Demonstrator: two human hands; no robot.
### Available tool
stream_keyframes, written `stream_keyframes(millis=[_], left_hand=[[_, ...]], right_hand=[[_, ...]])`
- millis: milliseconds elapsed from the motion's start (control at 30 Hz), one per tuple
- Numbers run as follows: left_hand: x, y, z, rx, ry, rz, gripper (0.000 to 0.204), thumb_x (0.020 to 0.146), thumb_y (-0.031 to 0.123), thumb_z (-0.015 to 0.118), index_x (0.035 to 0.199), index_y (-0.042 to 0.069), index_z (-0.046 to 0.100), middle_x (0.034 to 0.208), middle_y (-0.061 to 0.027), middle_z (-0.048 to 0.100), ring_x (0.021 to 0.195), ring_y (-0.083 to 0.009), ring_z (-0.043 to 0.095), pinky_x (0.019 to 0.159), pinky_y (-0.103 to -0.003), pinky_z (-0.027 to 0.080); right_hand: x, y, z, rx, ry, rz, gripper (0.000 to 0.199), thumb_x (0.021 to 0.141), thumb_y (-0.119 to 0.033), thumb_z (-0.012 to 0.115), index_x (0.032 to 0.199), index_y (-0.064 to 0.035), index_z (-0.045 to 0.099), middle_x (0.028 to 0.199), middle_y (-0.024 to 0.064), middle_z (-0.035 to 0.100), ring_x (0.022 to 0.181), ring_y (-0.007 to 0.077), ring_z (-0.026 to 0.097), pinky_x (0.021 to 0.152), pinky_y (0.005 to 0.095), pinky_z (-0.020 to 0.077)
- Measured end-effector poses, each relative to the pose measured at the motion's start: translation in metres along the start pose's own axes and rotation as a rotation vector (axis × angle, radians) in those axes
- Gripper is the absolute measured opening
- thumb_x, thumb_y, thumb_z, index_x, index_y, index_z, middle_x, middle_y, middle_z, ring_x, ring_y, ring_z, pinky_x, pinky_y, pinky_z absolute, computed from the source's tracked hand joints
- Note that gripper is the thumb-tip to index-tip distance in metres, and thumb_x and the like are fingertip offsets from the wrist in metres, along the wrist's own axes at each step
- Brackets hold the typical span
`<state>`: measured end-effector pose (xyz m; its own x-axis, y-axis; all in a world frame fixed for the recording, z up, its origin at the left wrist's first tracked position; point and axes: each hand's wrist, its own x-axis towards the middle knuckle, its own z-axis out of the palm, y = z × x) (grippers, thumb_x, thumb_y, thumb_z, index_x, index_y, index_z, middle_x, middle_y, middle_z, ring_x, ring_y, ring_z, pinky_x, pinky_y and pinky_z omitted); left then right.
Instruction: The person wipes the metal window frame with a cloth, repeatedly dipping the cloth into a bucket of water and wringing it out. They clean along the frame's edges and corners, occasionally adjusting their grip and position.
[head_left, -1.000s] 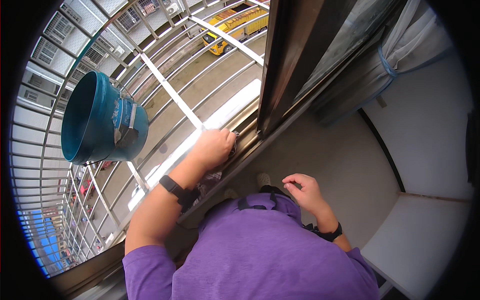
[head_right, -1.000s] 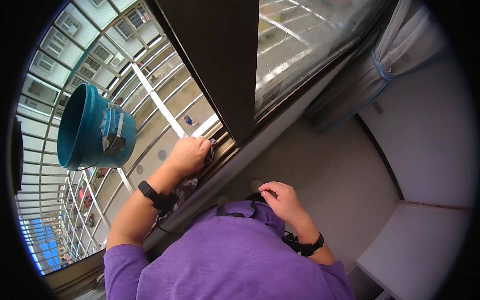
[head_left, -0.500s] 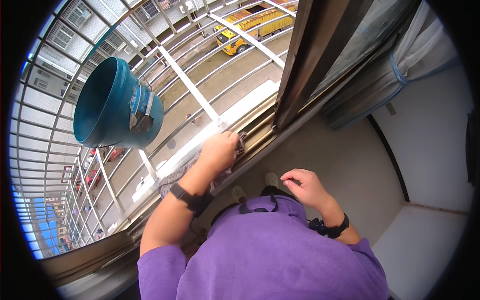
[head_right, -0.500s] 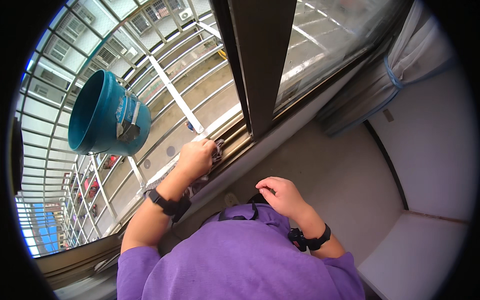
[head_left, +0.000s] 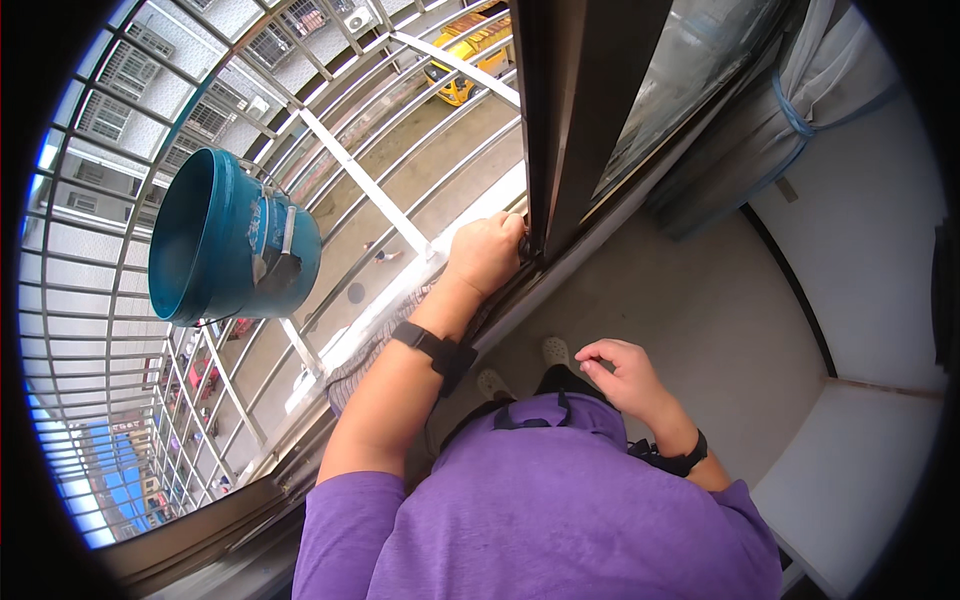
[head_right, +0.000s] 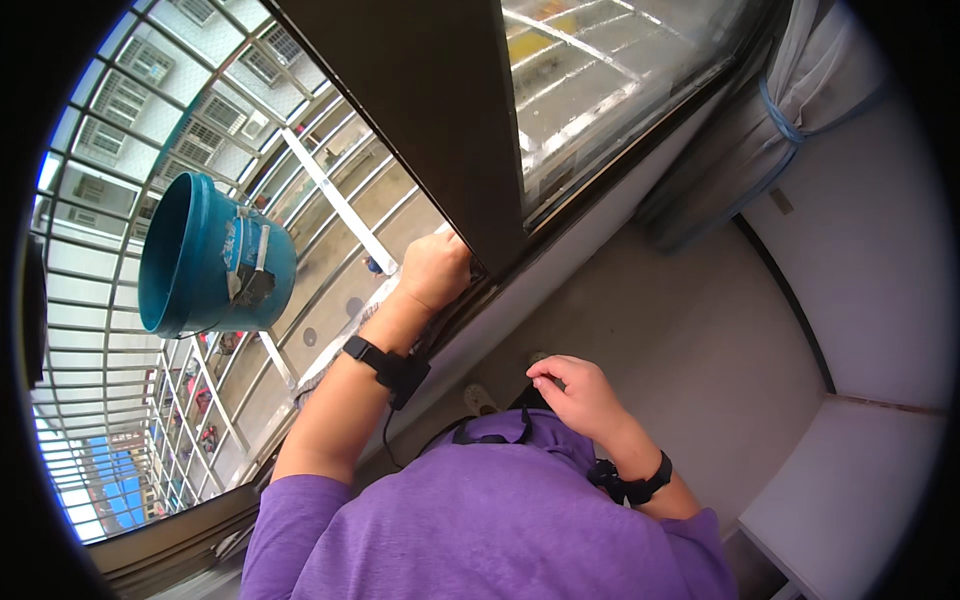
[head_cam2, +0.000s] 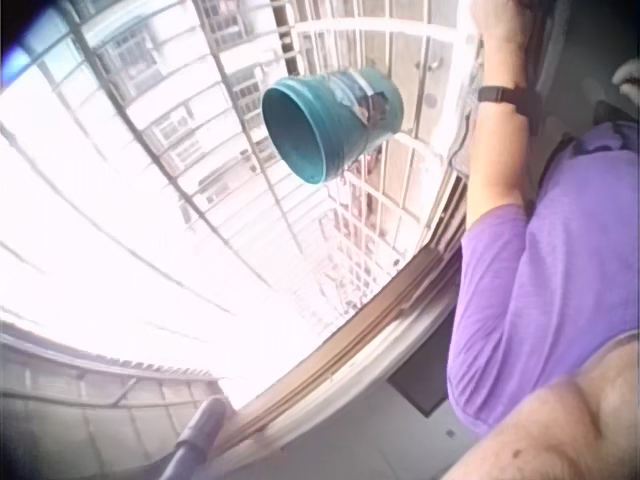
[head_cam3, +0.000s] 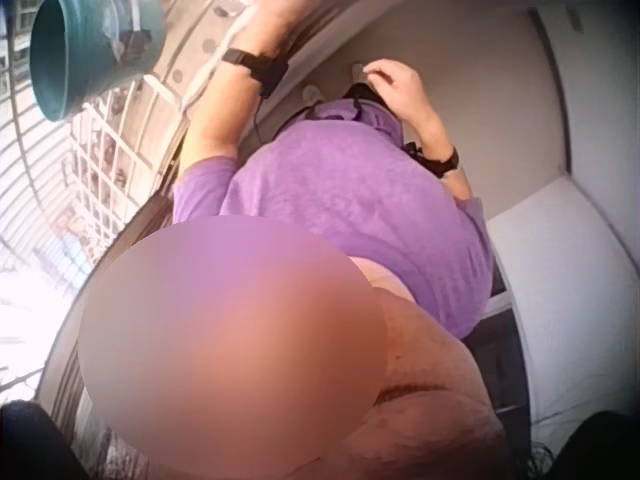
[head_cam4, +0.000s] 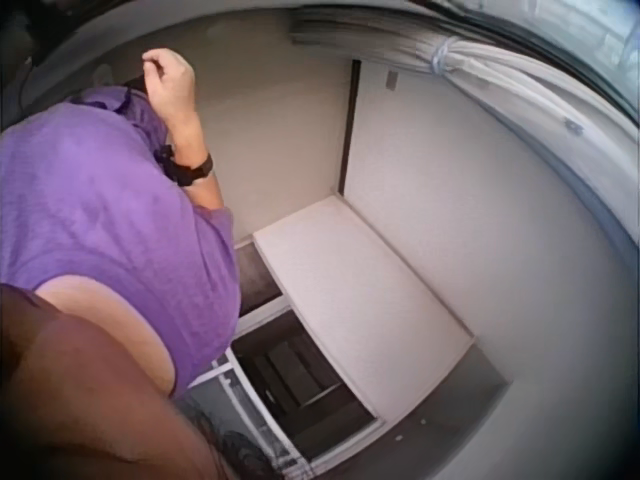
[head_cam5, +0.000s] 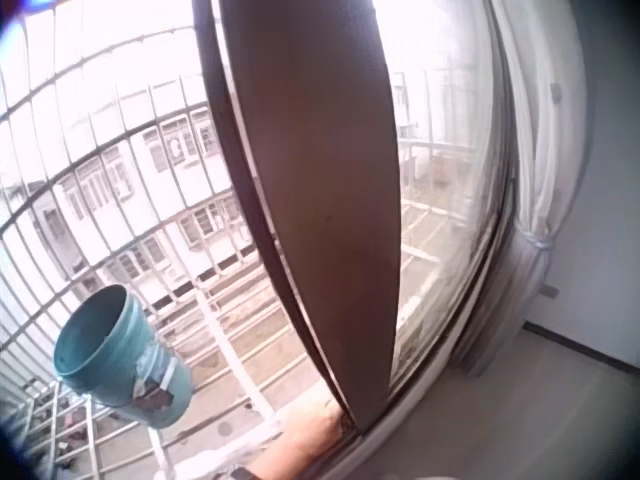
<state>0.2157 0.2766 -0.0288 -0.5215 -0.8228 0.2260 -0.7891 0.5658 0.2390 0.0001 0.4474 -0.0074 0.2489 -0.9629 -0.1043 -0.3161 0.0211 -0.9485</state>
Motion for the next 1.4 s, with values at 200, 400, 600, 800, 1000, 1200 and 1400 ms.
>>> stream_keyframes(millis=[200,400,600,800,1000,1200,1400], left_hand=[[-0.112,-0.020,-0.060,-0.022,-0.135,-0.196,0.012,0.072,0.005,0.057,0.084,0.008,0.058,0.078,-0.0120,0.063,0.072,-0.0343,0.063,0.063,-0.044,0.051],[-0.131,-0.040,-0.073,0.069,-0.253,0.026,0.009,0.073,0.007,0.057,0.082,0.009,0.055,0.073,-0.0109,0.058,0.067,-0.0334,0.060,0.057,-0.045,0.049],[-0.041,-0.019,-0.034,0.049,-0.182,0.122,0.008,0.073,0.009,0.056,0.079,0.006,0.051,0.074,-0.0125,0.059,0.066,-0.0337,0.060,0.058,-0.045,0.050],[-0.077,-0.009,-0.043,0.039,-0.108,-0.124,0.009,0.070,0.006,0.057,0.079,0.006,0.055,0.073,-0.0116,0.060,0.068,-0.0329,0.063,0.061,-0.044,0.051],[-0.158,-0.034,-0.093,0.064,-0.289,-0.175,0.010,0.068,0.004,0.057,0.077,0.005,0.053,0.069,-0.0117,0.058,0.064,-0.0333,0.060,0.056,-0.044,0.049],[-0.130,-0.033,-0.071,0.087,-0.231,-0.022,0.012,0.067,0.005,0.058,0.077,0.005,0.051,0.068,-0.0119,0.055,0.060,-0.0319,0.059,0.053,-0.043,0.048],[-0.085,-0.020,-0.040,-0.025,0.033,-0.012,0.011,0.069,0.004,0.058,0.078,0.006,0.052,0.071,-0.0120,0.056,0.062,-0.0310,0.059,0.055,-0.042,0.049]], right_hand=[[0.008,-0.005,-0.003,-0.023,-0.081,-0.047,0.011,0.087,-0.003,0.060,0.096,-0.0014,0.066,0.087,0.0107,0.067,0.078,0.0205,0.064,0.069,0.0305,0.0506],[-0.017,0.021,-0.016,0.075,0.124,0.095,0.011,0.085,0.000,0.061,0.095,0.0012,0.066,0.087,0.0099,0.067,0.079,0.0170,0.065,0.071,0.0281,0.0513],[-0.011,0.029,-0.017,0.070,0.202,0.091,0.010,0.085,0.000,0.062,0.093,0.0020,0.066,0.085,0.0101,0.067,0.076,0.0158,0.064,0.071,0.0284,0.0501],[0.035,-0.010,-0.001,-0.008,-0.078,-0.089,0.010,0.086,-0.004,0.061,0.094,-0.0014,0.066,0.084,0.0105,0.067,0.074,0.0233,0.063,0.066,0.0311,0.0496],[0.039,-0.005,0.002,-0.029,-0.078,-0.128,0.010,0.085,-0.003,0.061,0.093,-0.0017,0.066,0.085,0.0109,0.066,0.072,0.0240,0.063,0.064,0.0318,0.0497],[0.007,0.015,-0.010,0.035,0.146,0.099,0.010,0.084,0.000,0.062,0.093,0.0004,0.066,0.083,0.0085,0.066,0.074,0.0168,0.063,0.069,0.0279,0.0496],[0.029,-0.013,0.002,-0.016,0.002,-0.041,0.010,0.084,0.000,0.061,0.093,0.0007,0.065,0.083,0.0090,0.066,0.075,0.0192,0.063,0.068,0.0285,0.0498]])
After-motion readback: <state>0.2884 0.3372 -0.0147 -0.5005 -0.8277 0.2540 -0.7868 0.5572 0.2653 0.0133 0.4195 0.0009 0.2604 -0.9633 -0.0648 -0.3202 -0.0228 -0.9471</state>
